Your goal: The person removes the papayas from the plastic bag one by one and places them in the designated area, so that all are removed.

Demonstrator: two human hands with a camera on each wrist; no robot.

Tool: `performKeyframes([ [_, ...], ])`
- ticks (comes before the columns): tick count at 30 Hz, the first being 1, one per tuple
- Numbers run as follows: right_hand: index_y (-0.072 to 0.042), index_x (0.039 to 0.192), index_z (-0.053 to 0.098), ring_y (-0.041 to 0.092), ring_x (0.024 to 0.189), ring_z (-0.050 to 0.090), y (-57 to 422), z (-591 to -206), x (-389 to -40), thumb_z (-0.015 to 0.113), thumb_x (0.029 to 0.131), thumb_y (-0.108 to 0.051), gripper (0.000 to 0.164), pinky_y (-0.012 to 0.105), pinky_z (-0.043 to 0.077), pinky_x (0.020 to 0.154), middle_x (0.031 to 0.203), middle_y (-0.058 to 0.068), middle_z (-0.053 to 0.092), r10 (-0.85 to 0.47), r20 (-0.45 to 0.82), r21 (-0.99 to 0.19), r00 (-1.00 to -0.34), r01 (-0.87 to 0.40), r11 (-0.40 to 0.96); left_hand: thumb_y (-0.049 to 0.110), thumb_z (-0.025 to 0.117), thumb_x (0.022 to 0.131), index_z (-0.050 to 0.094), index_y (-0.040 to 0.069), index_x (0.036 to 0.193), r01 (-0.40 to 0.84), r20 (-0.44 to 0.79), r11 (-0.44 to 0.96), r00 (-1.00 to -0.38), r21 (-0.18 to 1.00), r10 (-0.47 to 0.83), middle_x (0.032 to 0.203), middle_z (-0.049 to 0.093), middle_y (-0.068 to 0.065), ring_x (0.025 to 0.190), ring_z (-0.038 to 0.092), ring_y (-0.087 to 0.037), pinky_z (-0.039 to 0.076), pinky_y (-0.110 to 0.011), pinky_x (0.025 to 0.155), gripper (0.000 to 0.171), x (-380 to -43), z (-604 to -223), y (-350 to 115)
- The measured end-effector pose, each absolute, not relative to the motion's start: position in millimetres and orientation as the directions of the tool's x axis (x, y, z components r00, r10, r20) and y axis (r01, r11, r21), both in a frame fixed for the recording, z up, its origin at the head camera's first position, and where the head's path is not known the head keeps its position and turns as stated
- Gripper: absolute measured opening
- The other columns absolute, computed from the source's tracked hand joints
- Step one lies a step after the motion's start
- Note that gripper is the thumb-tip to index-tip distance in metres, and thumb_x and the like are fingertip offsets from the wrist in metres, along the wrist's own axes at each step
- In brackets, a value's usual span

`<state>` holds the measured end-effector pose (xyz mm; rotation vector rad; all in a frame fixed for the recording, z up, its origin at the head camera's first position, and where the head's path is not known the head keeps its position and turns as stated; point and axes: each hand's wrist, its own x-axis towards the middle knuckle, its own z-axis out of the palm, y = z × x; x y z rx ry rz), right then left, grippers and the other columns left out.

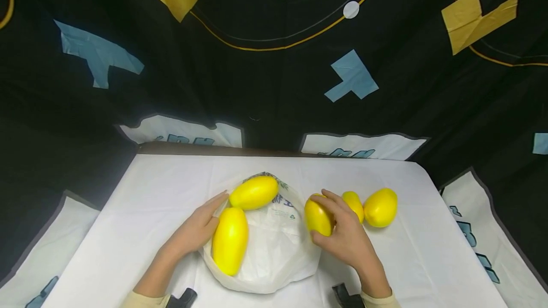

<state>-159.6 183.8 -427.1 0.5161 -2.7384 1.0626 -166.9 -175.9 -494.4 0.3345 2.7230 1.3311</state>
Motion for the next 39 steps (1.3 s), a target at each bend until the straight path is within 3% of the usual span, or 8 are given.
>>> performKeyframes([
  [15, -0.027, 0.128, 0.062, 0.031, 0.126, 0.049, 208.1, -426.1, -162.0, 0.081, 0.063, -0.014, 0.069, 0.047, 0.052, 0.089, 0.143, 0.006, 0.048, -0.215, 0.298, -0.602, -0.930, -0.358, 0.713, 0.009, 0.041, 0.100, 0.032, 0.010, 0.153, 0.157, 0.014, 0.600, -0.972, 0.785, 0.236, 0.158, 0.028, -0.006, 0.145, 0.024, -0.029, 0.020, -0.051, 0.116, 0.054, -166.4, -494.3, -175.2],
  [32, -0.026, 0.128, 0.062, 0.028, 0.117, 0.053, 234.7, -423.9, -159.7, 0.081, 0.066, -0.013, 0.066, 0.039, 0.054, 0.078, 0.143, 0.003, 0.047, -0.146, 0.298, -0.586, -0.943, -0.301, 0.752, 0.007, 0.041, 0.099, 0.032, 0.009, 0.153, 0.175, 0.028, 0.592, -0.968, 0.787, 0.249, 0.158, 0.028, -0.007, 0.145, 0.023, -0.029, 0.020, -0.052, 0.116, 0.054, -167.9, -496.3, -176.8],
  [39, -0.024, 0.129, 0.061, 0.031, 0.116, 0.054, 242.9, -425.9, -159.3, 0.081, 0.066, -0.012, 0.067, 0.041, 0.054, 0.078, 0.142, 0.006, 0.048, -0.120, 0.304, -0.571, -0.945, -0.282, 0.771, 0.007, 0.042, 0.099, 0.032, 0.009, 0.153, 0.178, 0.033, 0.595, -0.969, 0.784, 0.246, 0.158, 0.029, -0.006, 0.145, 0.024, -0.028, 0.020, -0.051, 0.117, 0.054, -167.8, -496.7, -176.6],
])
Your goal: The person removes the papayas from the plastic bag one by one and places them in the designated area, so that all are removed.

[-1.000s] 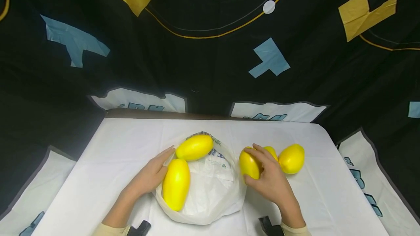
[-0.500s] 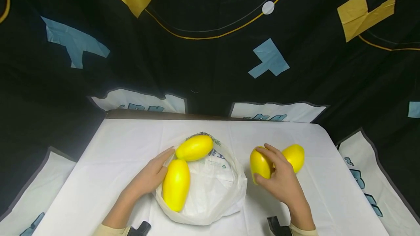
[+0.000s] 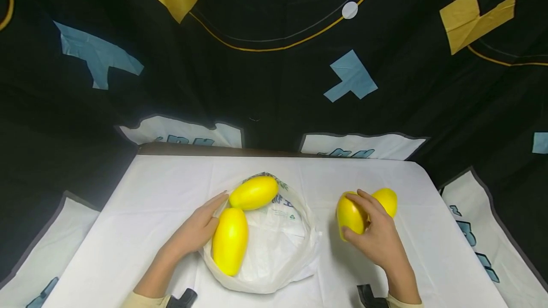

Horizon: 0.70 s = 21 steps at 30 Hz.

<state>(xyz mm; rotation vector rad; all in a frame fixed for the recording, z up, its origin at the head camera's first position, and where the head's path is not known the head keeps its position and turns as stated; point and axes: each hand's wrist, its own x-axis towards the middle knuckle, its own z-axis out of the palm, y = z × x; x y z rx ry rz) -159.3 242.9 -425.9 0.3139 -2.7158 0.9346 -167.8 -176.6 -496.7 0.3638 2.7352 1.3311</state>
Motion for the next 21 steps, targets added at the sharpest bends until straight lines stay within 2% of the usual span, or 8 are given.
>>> performKeyframes([
  [9, -0.020, 0.130, 0.059, 0.039, 0.120, 0.051, 253.5, -427.8, -156.8, 0.081, 0.068, -0.012, 0.067, 0.050, 0.056, 0.082, 0.145, 0.010, 0.045, -0.093, 0.288, -0.568, -0.953, -0.248, 0.785, 0.007, 0.041, 0.099, 0.031, 0.009, 0.153, 0.174, 0.025, 0.601, -0.969, 0.780, 0.248, 0.158, 0.027, -0.007, 0.145, 0.023, -0.029, 0.020, -0.051, 0.116, 0.055, -167.2, -494.7, -176.2],
  [21, -0.017, 0.131, 0.059, 0.039, 0.121, 0.049, 266.1, -431.1, -152.4, 0.080, 0.069, -0.011, 0.066, 0.056, 0.054, 0.084, 0.143, 0.014, 0.046, -0.056, 0.275, -0.563, -0.960, -0.208, 0.800, 0.008, 0.041, 0.100, 0.031, 0.009, 0.153, 0.172, 0.023, 0.602, -0.969, 0.780, 0.247, 0.158, 0.027, -0.007, 0.145, 0.023, -0.029, 0.020, -0.051, 0.116, 0.054, -167.3, -494.7, -175.8],
])
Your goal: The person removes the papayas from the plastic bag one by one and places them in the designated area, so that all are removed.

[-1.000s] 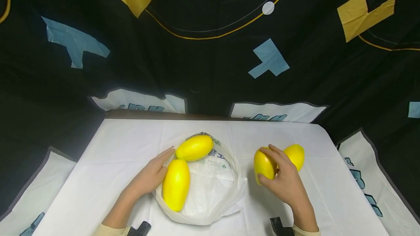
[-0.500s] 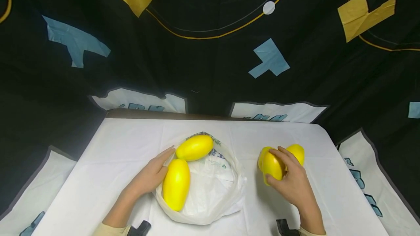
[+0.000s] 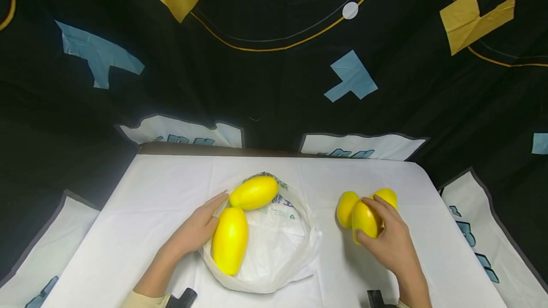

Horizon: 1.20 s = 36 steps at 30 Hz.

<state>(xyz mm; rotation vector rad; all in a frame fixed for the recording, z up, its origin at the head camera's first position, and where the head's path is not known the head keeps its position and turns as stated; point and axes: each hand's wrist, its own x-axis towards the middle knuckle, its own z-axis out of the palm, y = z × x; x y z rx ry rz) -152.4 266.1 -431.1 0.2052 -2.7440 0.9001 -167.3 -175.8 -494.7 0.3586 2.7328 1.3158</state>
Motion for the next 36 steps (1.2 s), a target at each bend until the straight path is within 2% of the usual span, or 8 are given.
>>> performKeyframes([
  [12, -0.014, 0.135, 0.055, 0.045, 0.122, 0.046, 279.2, -432.8, -147.4, 0.078, 0.072, -0.013, 0.068, 0.064, 0.050, 0.087, 0.145, 0.018, 0.042, 0.004, 0.232, -0.552, -0.973, -0.128, 0.824, 0.005, 0.041, 0.098, 0.031, 0.008, 0.153, 0.177, 0.028, 0.604, -0.969, 0.777, 0.247, 0.158, 0.028, -0.008, 0.145, 0.023, -0.029, 0.020, -0.051, 0.116, 0.056, -167.3, -495.1, -175.9],
  [23, -0.013, 0.137, 0.052, 0.048, 0.125, 0.041, 288.4, -432.8, -142.6, 0.080, 0.071, -0.016, 0.072, 0.069, 0.043, 0.092, 0.148, 0.022, 0.037, 0.102, 0.142, -0.547, -0.984, 0.008, 0.837, 0.005, 0.042, 0.097, 0.032, 0.008, 0.152, 0.172, 0.023, 0.609, -0.969, 0.774, 0.244, 0.158, 0.028, -0.008, 0.145, 0.023, -0.030, 0.020, -0.051, 0.116, 0.056, -167.5, -493.6, -175.0],
  [36, -0.011, 0.139, 0.051, 0.049, 0.127, 0.039, 301.4, -441.5, -139.7, 0.080, 0.072, -0.018, 0.074, 0.069, 0.039, 0.096, 0.148, 0.023, 0.036, 0.148, 0.104, -0.547, -0.983, 0.068, 0.835, 0.005, 0.041, 0.098, 0.032, 0.007, 0.152, 0.167, 0.019, 0.606, -0.970, 0.778, 0.243, 0.158, 0.028, -0.008, 0.145, 0.023, -0.030, 0.020, -0.052, 0.116, 0.055, -167.0, -493.1, -175.3],
])
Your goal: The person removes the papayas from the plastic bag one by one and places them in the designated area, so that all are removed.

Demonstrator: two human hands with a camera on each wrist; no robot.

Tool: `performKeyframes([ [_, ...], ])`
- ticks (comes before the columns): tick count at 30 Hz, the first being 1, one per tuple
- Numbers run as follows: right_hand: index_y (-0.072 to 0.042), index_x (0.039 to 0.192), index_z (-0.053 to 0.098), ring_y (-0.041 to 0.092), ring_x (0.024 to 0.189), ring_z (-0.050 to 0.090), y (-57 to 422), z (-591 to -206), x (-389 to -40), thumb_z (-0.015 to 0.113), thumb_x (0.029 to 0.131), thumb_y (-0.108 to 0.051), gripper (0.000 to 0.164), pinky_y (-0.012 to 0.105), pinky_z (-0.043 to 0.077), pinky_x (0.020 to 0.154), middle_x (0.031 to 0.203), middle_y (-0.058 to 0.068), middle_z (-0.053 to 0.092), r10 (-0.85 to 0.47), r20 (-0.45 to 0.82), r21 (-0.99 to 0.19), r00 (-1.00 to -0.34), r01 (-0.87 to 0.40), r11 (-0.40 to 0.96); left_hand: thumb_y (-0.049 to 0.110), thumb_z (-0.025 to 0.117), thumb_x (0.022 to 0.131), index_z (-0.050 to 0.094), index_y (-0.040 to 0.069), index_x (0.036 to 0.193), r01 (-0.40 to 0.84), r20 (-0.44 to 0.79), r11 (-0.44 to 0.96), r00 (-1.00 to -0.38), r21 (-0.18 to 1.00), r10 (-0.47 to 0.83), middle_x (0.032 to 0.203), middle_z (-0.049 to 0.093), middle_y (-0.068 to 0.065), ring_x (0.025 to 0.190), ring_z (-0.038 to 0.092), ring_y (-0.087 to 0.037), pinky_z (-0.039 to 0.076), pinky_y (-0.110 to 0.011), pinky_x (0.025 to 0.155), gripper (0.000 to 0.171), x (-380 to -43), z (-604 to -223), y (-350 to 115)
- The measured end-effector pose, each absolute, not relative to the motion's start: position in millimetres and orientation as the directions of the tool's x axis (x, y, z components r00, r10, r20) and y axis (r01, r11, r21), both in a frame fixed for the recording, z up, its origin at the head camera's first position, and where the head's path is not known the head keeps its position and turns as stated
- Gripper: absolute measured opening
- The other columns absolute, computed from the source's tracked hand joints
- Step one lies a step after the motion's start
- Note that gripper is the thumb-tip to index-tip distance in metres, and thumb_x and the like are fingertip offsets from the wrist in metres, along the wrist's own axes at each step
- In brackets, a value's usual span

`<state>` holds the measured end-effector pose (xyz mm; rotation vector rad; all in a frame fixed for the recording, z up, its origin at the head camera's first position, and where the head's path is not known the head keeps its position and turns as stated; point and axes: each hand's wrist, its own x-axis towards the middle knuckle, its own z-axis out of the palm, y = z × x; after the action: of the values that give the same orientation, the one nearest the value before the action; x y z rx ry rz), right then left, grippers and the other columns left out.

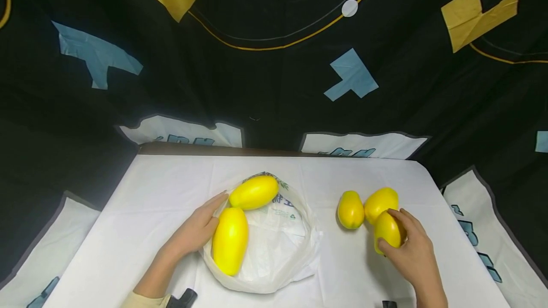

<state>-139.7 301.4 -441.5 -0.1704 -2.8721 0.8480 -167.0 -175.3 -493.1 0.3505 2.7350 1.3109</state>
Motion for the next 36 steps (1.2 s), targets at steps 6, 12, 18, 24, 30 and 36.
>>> performKeyframes([
  [6, -0.009, 0.140, 0.049, 0.050, 0.128, 0.037, 307.1, -445.1, -136.9, 0.081, 0.073, -0.020, 0.076, 0.070, 0.036, 0.098, 0.148, 0.026, 0.035, 0.175, 0.064, -0.544, -0.982, 0.112, 0.831, 0.004, 0.041, 0.097, 0.032, 0.007, 0.152, 0.170, 0.020, 0.606, -0.969, 0.777, 0.246, 0.158, 0.028, -0.008, 0.145, 0.023, -0.030, 0.020, -0.051, 0.116, 0.056, -167.0, -491.8, -175.1],
  [12, -0.007, 0.142, 0.046, 0.051, 0.128, 0.036, 312.5, -449.0, -135.4, 0.079, 0.073, -0.021, 0.078, 0.069, 0.036, 0.099, 0.148, 0.027, 0.033, 0.196, 0.032, -0.532, -0.980, 0.150, 0.833, 0.004, 0.041, 0.097, 0.032, 0.007, 0.152, 0.174, 0.025, 0.603, -0.969, 0.779, 0.247, 0.158, 0.028, -0.008, 0.145, 0.023, -0.030, 0.020, -0.051, 0.116, 0.056, -166.7, -491.6, -175.4],
  [18, -0.006, 0.144, 0.044, 0.052, 0.129, 0.033, 318.4, -452.1, -132.6, 0.080, 0.075, -0.023, 0.079, 0.070, 0.033, 0.101, 0.149, 0.029, 0.031, 0.207, -0.017, -0.524, -0.978, 0.186, 0.831, 0.005, 0.041, 0.097, 0.032, 0.008, 0.152, 0.169, 0.024, 0.604, -0.971, 0.779, 0.240, 0.158, 0.028, -0.008, 0.145, 0.024, -0.030, 0.020, -0.052, 0.116, 0.056, -167.1, -494.8, -175.9],
  [24, -0.004, 0.143, 0.044, 0.052, 0.127, 0.035, 323.4, -458.9, -130.3, 0.079, 0.074, -0.021, 0.079, 0.070, 0.035, 0.098, 0.147, 0.030, 0.032, 0.218, -0.025, -0.512, -0.976, 0.200, 0.836, 0.003, 0.042, 0.096, 0.032, 0.009, 0.153, 0.167, 0.026, 0.615, -0.973, 0.771, 0.231, 0.158, 0.028, -0.008, 0.144, 0.024, -0.030, 0.019, -0.051, 0.117, 0.058, -167.3, -496.5, -175.8],
  [30, -0.004, 0.143, 0.043, 0.053, 0.127, 0.032, 330.1, -465.3, -129.1, 0.080, 0.075, -0.022, 0.080, 0.070, 0.034, 0.099, 0.147, 0.032, 0.030, 0.227, -0.073, -0.507, -0.971, 0.232, 0.830, 0.004, 0.042, 0.096, 0.032, 0.010, 0.153, 0.158, 0.018, 0.612, -0.973, 0.775, 0.229, 0.158, 0.028, -0.008, 0.145, 0.023, -0.030, 0.019, -0.052, 0.116, 0.058, -167.0, -495.4, -175.4],
  [36, -0.004, 0.146, 0.039, 0.054, 0.128, 0.029, 335.2, -472.5, -129.6, 0.080, 0.076, -0.022, 0.082, 0.070, 0.032, 0.101, 0.148, 0.033, 0.026, 0.230, -0.132, -0.504, -0.964, 0.265, 0.822, 0.003, 0.042, 0.096, 0.032, 0.009, 0.152, 0.166, 0.025, 0.608, -0.972, 0.776, 0.233, 0.158, 0.029, -0.008, 0.145, 0.024, -0.030, 0.020, -0.052, 0.116, 0.057, -166.2, -494.3, -175.0],
])
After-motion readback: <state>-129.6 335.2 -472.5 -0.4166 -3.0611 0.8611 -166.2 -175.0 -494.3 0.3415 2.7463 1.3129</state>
